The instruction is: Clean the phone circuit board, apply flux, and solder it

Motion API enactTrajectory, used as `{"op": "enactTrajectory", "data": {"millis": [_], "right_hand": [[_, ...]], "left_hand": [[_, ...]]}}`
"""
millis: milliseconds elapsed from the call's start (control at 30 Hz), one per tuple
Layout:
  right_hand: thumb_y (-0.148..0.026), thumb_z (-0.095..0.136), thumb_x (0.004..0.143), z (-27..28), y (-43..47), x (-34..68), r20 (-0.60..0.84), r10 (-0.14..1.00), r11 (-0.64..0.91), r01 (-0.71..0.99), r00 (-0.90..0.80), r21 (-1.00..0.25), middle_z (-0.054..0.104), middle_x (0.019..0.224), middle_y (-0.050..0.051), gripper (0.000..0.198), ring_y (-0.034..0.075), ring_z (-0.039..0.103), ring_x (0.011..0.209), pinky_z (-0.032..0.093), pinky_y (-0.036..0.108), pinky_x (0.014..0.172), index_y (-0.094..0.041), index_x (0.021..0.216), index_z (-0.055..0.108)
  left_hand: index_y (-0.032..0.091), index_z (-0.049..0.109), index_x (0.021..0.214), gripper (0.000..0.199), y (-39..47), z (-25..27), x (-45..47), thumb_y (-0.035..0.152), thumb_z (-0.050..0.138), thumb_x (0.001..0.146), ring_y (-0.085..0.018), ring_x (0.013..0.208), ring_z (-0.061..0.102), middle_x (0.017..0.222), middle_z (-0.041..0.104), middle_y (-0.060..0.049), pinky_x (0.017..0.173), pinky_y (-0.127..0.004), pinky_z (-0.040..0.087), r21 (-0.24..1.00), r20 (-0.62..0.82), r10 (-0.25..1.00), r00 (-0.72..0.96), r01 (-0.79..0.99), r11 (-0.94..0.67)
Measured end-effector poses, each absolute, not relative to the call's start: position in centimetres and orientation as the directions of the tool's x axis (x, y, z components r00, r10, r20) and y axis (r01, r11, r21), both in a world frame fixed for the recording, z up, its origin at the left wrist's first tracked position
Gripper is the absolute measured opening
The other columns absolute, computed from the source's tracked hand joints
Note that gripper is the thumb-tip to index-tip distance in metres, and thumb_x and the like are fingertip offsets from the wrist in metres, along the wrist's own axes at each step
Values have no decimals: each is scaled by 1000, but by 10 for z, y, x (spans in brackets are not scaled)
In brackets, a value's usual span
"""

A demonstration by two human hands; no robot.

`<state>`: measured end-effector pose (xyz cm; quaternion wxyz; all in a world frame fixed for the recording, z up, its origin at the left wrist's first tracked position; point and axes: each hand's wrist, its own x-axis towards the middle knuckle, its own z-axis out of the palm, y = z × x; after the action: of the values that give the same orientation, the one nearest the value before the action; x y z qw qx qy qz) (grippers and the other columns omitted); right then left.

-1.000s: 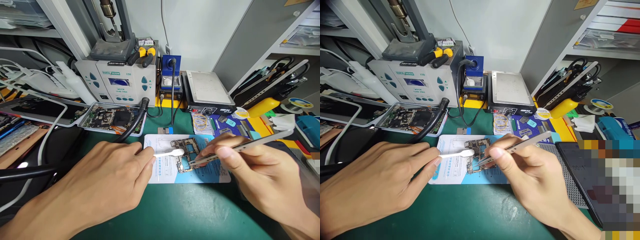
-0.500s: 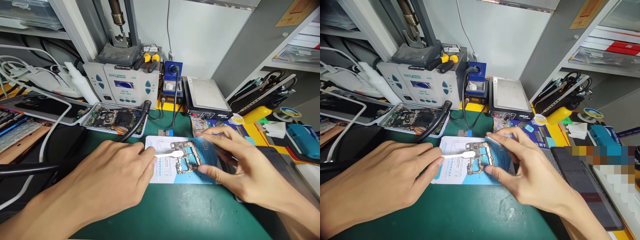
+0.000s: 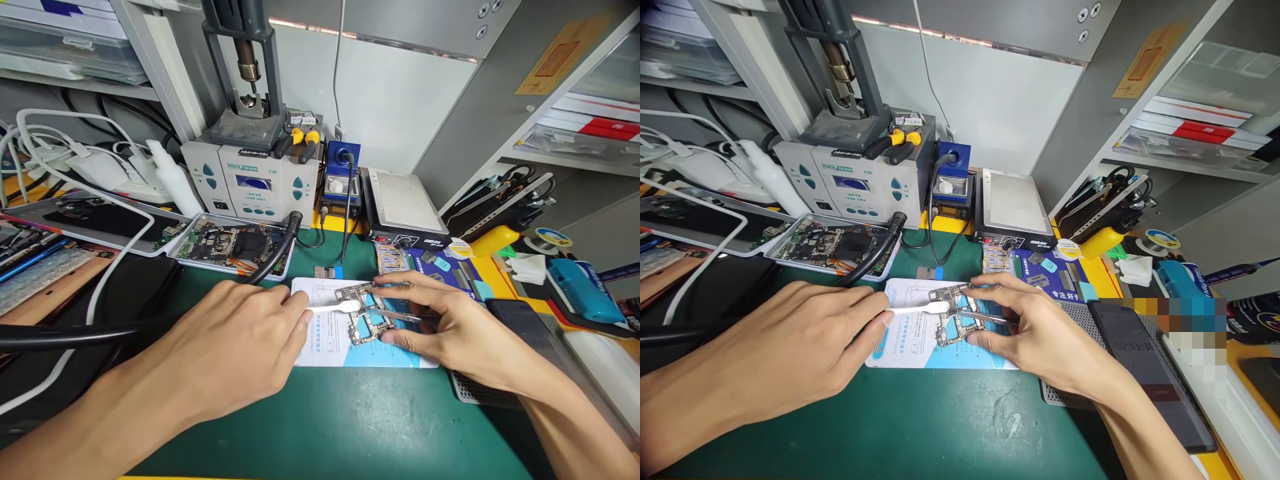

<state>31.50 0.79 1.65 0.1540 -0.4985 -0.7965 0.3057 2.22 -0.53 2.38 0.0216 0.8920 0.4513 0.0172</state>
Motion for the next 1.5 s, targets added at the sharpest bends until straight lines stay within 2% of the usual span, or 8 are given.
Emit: {"op": "enactTrajectory", "data": {"millis": [400, 533, 600, 767, 1000, 1233, 1400, 1500], "right_hand": [[-42, 83, 78, 19, 12, 312, -54, 887, 249, 573, -459, -781, 64, 140, 8, 46, 31, 58, 131, 40, 54, 117, -31, 122, 75], [-40, 88, 73, 25, 7, 315, -78, 933, 102, 465, -351, -879, 69, 131, 7, 45, 28, 61, 123, 48, 46, 108, -26, 114, 78], [-40, 89, 72, 29, 4, 318, -130, 941, -12, 353, -312, -936, 72, 119, 6, 44, 21, 68, 98, 57, 34, 85, -24, 111, 78], [-61, 73, 80, 32, -2, 317, -292, 868, -308, 26, -401, -951, 44, 50, -9, 53, 3, 21, 39, 18, 17, 36, -15, 107, 75], [-67, 64, 85, 21, -2, 303, -397, 701, -564, -120, -592, -817, 40, 50, -9, 57, 2, 12, 37, 9, 15, 31, -13, 100, 70], [-35, 91, 70, 22, -15, 294, -266, 875, -341, -124, -405, -932, 45, 57, -10, 53, 3, 32, 50, 27, 14, 45, -19, 116, 72], [-26, 93, 67, 28, -24, 286, -2, 974, 45, 205, -225, -978, 66, 130, 3, 48, 5, 49, 63, 49, 21, 58, -32, 111, 76], [-28, 89, 72, 25, -24, 285, 152, 963, 218, 314, -222, -924, 63, 138, 5, 47, 11, 61, 75, 54, 22, 58, -36, 115, 74]], "left_hand": [[24, 55, 83, 31, -3, 25, 23, 22, 29, 99, -24, 63, 58, 78, 67, -4, 58, -38, 20, 124, 78, 803, 591, 794, -596], [23, 54, 88, 26, -4, 31, 25, 36, 37, 103, -16, 51, 49, 62, 54, 4, 52, -31, 31, 518, 112, 886, 449, 735, -438], [24, 55, 94, 24, -7, 32, 27, 45, 45, 102, -12, 49, 43, 60, 44, 7, 47, -25, 33, 764, 37, 924, 382, 585, -272], [23, 62, 97, 31, -20, 28, 36, 53, 53, 98, -10, 55, 34, 65, 37, 6, 48, -21, 31, 967, -72, 933, 353, 255, -21], [20, 71, 99, 41, -29, 30, 40, 59, 60, 92, -6, 46, 32, 63, 46, 3, 40, -21, 21, 989, -134, 940, 313, 105, 106], [18, 69, 94, 45, -26, 32, 41, 62, 67, 86, -2, 39, 27, 67, 56, 1, 34, -19, 20, 967, -200, 884, 423, -60, 248], [20, 62, 85, 35, -24, 30, 41, 54, 70, 87, -3, 35, 17, 44, 27, 12, 33, -18, 14, 906, -327, 810, 487, -83, 416], [22, 60, 88, 26, -23, 28, 42, 45, 72, 86, -3, 35, 16, 45, 28, 13, 34, -17, 13, 873, -381, 797, 468, -100, 477]]}}
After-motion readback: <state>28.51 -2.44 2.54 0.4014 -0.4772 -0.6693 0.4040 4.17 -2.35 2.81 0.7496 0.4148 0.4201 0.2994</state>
